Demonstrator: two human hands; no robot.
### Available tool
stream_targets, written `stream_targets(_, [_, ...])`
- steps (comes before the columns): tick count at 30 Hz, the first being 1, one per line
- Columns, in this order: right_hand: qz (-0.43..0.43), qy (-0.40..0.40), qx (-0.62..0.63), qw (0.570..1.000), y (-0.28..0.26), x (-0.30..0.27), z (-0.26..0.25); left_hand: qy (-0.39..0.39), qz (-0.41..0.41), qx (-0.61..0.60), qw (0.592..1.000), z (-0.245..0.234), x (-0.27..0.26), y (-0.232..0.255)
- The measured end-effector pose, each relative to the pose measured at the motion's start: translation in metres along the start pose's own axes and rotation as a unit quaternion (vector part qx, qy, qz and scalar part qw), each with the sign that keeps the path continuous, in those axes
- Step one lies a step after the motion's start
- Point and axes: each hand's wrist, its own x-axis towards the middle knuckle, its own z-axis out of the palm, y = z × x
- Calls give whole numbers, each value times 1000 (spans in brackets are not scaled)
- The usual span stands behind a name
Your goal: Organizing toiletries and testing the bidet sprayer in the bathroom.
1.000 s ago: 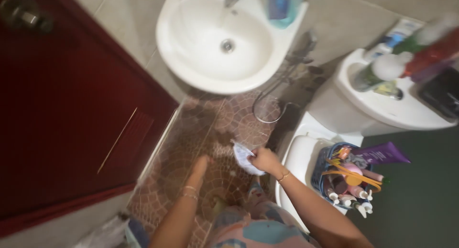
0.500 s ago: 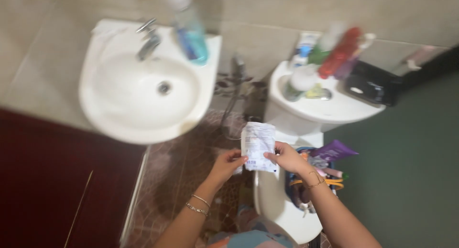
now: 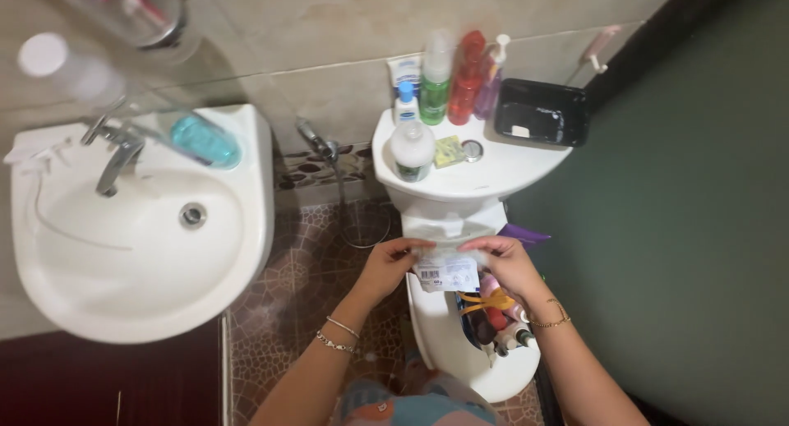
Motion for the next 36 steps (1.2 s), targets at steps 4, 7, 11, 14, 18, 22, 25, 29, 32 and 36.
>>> stream_targets(4, [16, -21, 118, 993, 13, 6, -14, -29, 101, -2, 995, -1, 18, -28])
stream_targets(7, [96, -42, 177, 979, -40, -9, 2, -17, 153, 86, 984, 3, 17, -11])
stream_targets(11, [114, -22, 76, 990, -35, 11, -9, -17, 152, 141, 978, 9, 30, 3])
stream_targets(14, [31, 40, -22, 998, -40, 37, -26, -18, 220, 204, 954, 18, 40, 20])
stream_targets(18, [-51, 212, 11, 976, -53, 83, -59, 16, 127, 195, 973, 27, 41, 47])
stream_targets(22, [-81, 259, 70, 960, -33, 132, -92, 54, 106, 195, 974, 25, 38, 47])
stream_targets(25, [-45, 271, 43, 961, -44, 132, -75, 62, 113, 184, 974, 18, 33, 29])
stream_targets(29, [-118, 237, -4, 964, -38, 124, -61, 73, 81, 186, 976, 2, 16, 15])
stream_targets(32, [-286, 373, -377, 798, -46, 106, -53, 88, 79, 181, 976, -10, 9, 7])
stream_targets(36, [-283, 426, -270, 816, -54, 79, -36, 128, 47, 167, 977, -31, -5, 3])
